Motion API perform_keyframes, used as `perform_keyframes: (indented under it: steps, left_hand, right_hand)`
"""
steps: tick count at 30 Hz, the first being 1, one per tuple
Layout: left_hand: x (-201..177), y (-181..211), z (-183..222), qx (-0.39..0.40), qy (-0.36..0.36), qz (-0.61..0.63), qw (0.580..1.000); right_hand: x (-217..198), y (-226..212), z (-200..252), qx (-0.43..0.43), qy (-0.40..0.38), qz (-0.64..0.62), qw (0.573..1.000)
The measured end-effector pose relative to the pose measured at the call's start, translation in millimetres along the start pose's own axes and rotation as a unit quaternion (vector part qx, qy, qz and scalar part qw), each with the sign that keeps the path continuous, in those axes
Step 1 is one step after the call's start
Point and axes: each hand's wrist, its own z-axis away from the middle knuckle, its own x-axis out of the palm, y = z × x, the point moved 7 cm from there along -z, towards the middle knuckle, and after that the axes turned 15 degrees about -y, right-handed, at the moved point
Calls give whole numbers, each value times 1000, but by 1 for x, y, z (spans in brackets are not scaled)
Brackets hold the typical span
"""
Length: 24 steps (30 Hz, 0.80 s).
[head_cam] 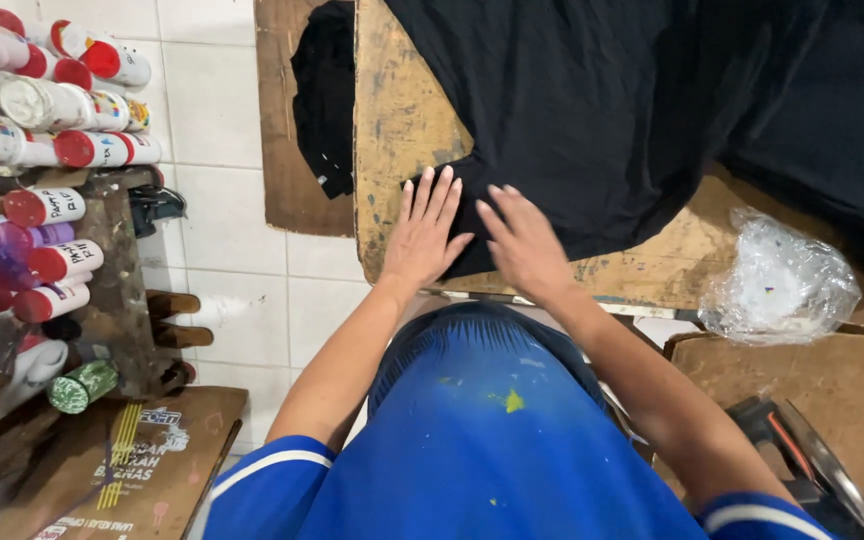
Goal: A person flattens a black garment on a workbench, positions a small white label, and uses a hand iron to heat-press the label onto the fabric.
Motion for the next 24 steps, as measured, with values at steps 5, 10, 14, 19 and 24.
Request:
perform_keyframes:
  steps: [5, 10, 14, 19, 24]
  left_hand:
    - [-4, -13, 12, -50, -51, -16, 997]
    - [-7, -21, 18, -104, -118, 3, 987]
    - [-3, -21, 18, -108, -143, 14, 984]
    - [1, -23, 16, -116, -162, 3, 980]
    - [-3, -23, 13, -117, -167, 18, 979]
  right_hand:
    - [20, -14, -29, -2, -37, 26, 999]
    - [32, -11, -36, 100, -185, -27, 977]
    - [45, -11, -51, 84, -174, -13, 981]
    - [40, -8, -61, 86, -170, 15, 981]
    - [37, 6, -70, 116, -186, -5, 976]
